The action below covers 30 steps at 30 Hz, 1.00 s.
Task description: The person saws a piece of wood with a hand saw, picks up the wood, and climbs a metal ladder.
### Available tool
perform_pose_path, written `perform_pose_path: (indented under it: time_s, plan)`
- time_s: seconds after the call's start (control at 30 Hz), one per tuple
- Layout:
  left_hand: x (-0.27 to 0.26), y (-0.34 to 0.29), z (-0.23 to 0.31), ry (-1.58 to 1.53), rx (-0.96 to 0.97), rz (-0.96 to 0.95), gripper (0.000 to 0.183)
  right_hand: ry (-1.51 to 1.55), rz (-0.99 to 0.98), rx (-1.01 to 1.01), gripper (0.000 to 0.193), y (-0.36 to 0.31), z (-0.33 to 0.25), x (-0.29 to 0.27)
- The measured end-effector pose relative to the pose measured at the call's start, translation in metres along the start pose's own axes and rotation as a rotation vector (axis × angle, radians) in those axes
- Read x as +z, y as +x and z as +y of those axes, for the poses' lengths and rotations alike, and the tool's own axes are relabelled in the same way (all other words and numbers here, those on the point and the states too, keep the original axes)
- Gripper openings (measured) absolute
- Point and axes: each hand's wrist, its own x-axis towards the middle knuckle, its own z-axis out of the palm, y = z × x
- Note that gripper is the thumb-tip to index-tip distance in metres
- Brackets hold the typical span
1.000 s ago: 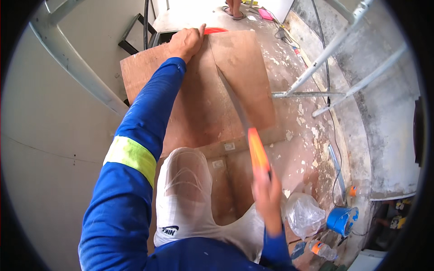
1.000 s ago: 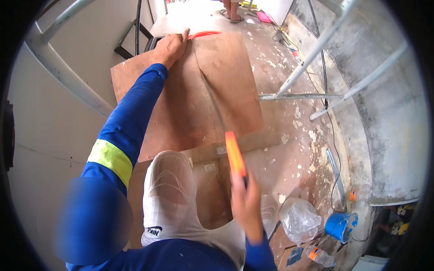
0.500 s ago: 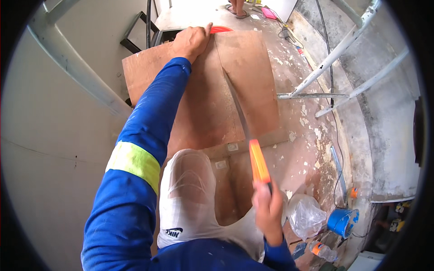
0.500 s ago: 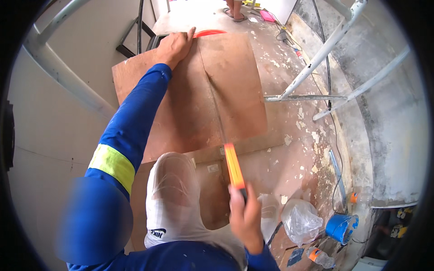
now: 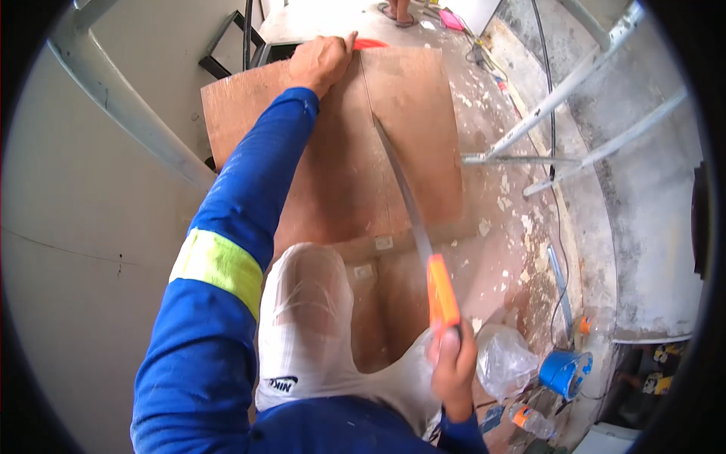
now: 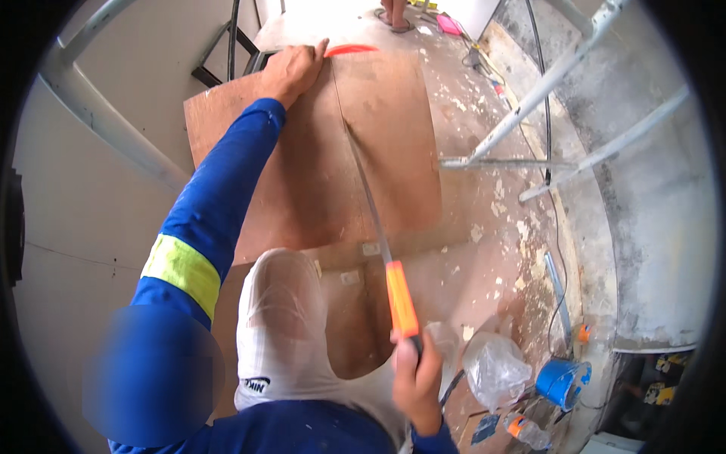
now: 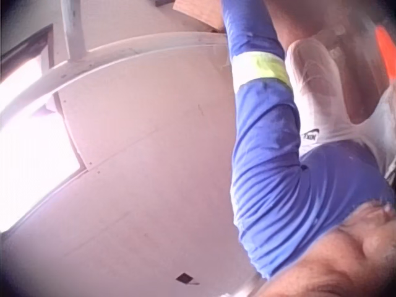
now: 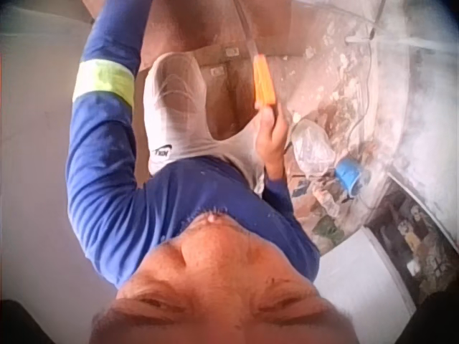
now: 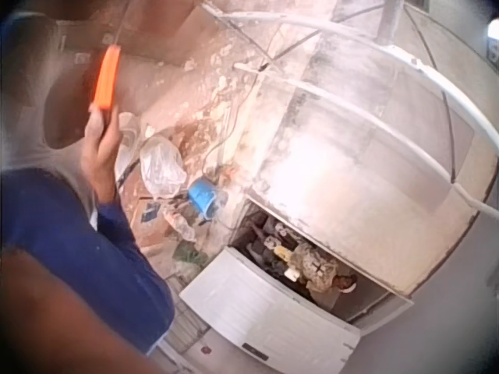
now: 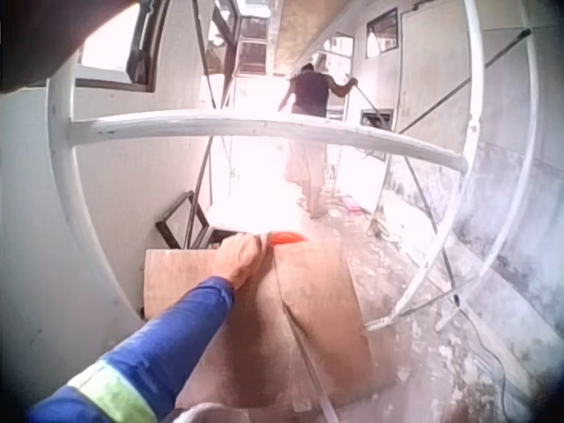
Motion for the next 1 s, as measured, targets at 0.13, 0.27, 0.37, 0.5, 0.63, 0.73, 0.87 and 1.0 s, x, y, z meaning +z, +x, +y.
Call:
perform_pose_path:
  time_s: [0.13,0.27,0.37,0.5,0.63,0.73,0.87,1.0]
  plan:
    - [0.009,0.0,-0.004,0.032,0.023,0.027,0.075,-0.183,-0.027,-0.267,0.052,0.22,0.004,0.1]
    - [0.012,0.003,0.007,0.029,0.048,-0.048,0.074,-0.143,0.005,-0.322,0.05,0.249,-0.013,0.106]
    - [0.003,0.004,-0.019,0.049,-0.017,-0.041,0.075,0.085,-0.087,-0.077,0.037,0.115,0.027,0.057]
    - [0.001,0.003,0.01,0.029,-0.022,-0.052,0.074,0.017,-0.037,0.02,0.038,0.021,0.009,0.01]
    - [0.009,0.006,-0.004,0.069,0.008,0.01,0.072,0.061,-0.035,-0.181,0.043,0.183,0.021,0.089]
    - [0.019,0.003,0.003,0.068,0.026,0.016,0.072,-0.139,0.052,-0.315,0.043,0.251,-0.011,0.118]
    - [0.009,0.005,-0.026,0.089,0.024,0.009,0.073,0.111,-0.077,-0.157,0.038,0.131,0.038,0.078]
    - [0.002,0.004,0.01,0.016,0.008,-0.033,0.072,0.007,-0.058,-0.035,0.038,-0.02,0.04,0.002]
